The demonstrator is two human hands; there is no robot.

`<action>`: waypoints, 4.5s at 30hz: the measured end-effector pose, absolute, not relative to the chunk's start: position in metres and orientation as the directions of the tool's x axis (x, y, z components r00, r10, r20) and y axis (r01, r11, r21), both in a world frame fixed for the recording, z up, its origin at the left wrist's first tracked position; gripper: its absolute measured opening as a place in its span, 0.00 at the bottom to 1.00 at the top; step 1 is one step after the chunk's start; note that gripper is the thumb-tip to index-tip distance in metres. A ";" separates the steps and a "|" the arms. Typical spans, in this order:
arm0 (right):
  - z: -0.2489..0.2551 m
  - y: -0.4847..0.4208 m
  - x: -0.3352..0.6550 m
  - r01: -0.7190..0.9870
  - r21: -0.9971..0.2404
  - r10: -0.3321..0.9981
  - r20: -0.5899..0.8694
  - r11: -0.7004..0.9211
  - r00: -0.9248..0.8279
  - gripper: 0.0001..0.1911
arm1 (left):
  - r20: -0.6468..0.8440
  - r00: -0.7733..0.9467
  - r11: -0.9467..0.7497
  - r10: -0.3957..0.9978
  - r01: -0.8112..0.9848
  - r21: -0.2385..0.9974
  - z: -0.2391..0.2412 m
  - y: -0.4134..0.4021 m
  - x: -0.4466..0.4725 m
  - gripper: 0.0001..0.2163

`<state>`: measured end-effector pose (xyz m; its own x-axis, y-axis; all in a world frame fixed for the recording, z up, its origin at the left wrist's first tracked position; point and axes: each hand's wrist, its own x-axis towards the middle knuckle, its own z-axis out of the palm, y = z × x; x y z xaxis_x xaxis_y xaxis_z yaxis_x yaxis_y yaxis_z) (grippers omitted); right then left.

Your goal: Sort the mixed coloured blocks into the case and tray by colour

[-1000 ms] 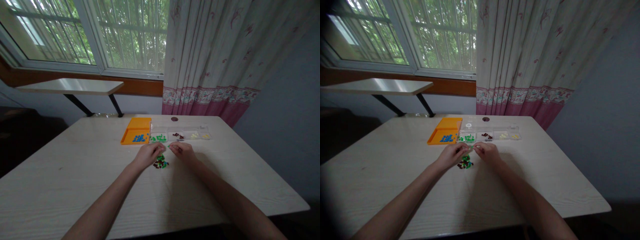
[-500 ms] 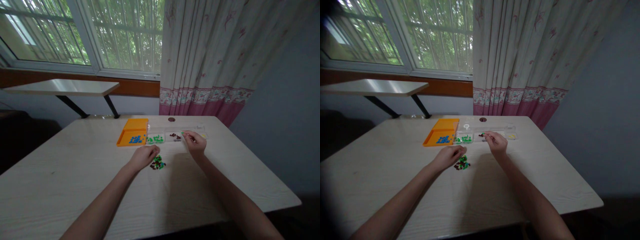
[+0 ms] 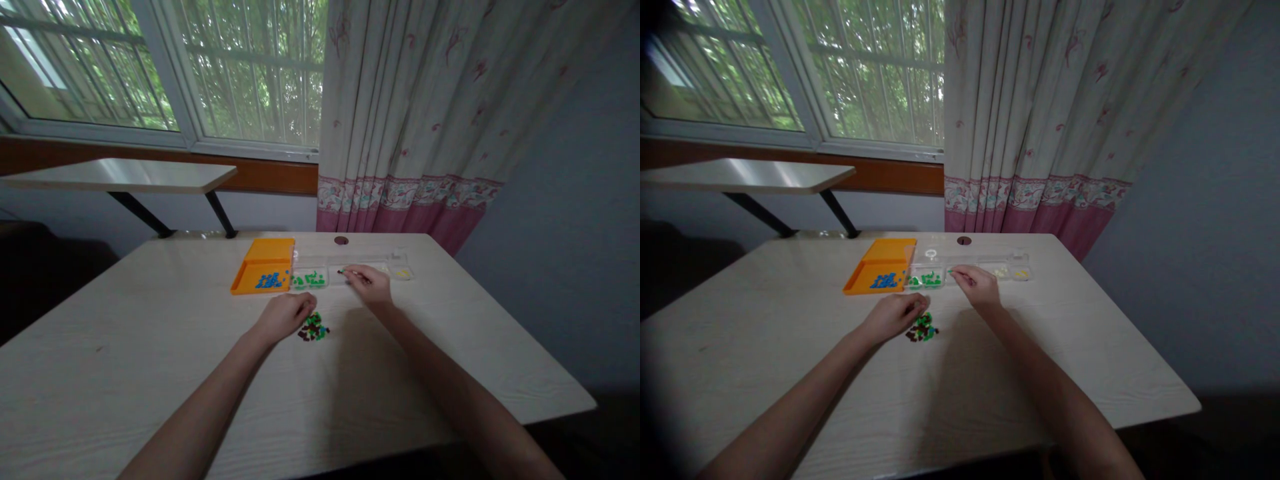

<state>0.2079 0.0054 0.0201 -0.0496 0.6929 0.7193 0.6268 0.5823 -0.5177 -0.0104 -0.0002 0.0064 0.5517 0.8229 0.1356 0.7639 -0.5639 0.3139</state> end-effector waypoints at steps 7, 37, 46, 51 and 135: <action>0.017 0.032 0.179 0.811 -0.358 0.848 0.445 0.463 -0.287 0.11 | 0.130 0.543 -0.555 0.830 0.776 0.299 0.004 0.000 -0.011 0.12; -0.014 -0.012 0.190 0.574 -0.455 0.729 0.340 0.680 -0.594 0.08 | 0.158 0.553 -0.576 0.818 0.787 0.222 0.010 -0.003 -0.010 0.10; -0.019 -0.008 0.192 0.630 -0.422 0.758 0.380 0.652 -0.530 0.07 | 0.151 0.545 -0.566 0.825 0.793 0.226 0.009 -0.002 -0.009 0.10; -0.019 -0.009 0.194 0.680 -0.381 0.778 0.375 0.626 -0.505 0.09 | 0.145 0.541 -0.559 0.829 0.791 0.250 0.010 -0.003 -0.009 0.11; -0.020 -0.005 0.184 0.636 -0.544 0.836 0.379 0.548 -0.396 0.03 | 0.398 -0.055 -0.147 0.916 0.876 0.459 -0.001 0.016 -0.003 0.16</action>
<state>0.1842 -0.0048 -0.0205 -0.3964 0.8364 0.3787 0.6359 0.5476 -0.5438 -0.0027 0.0164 -0.0008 -0.0545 0.9157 0.3982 0.8764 -0.1472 0.4586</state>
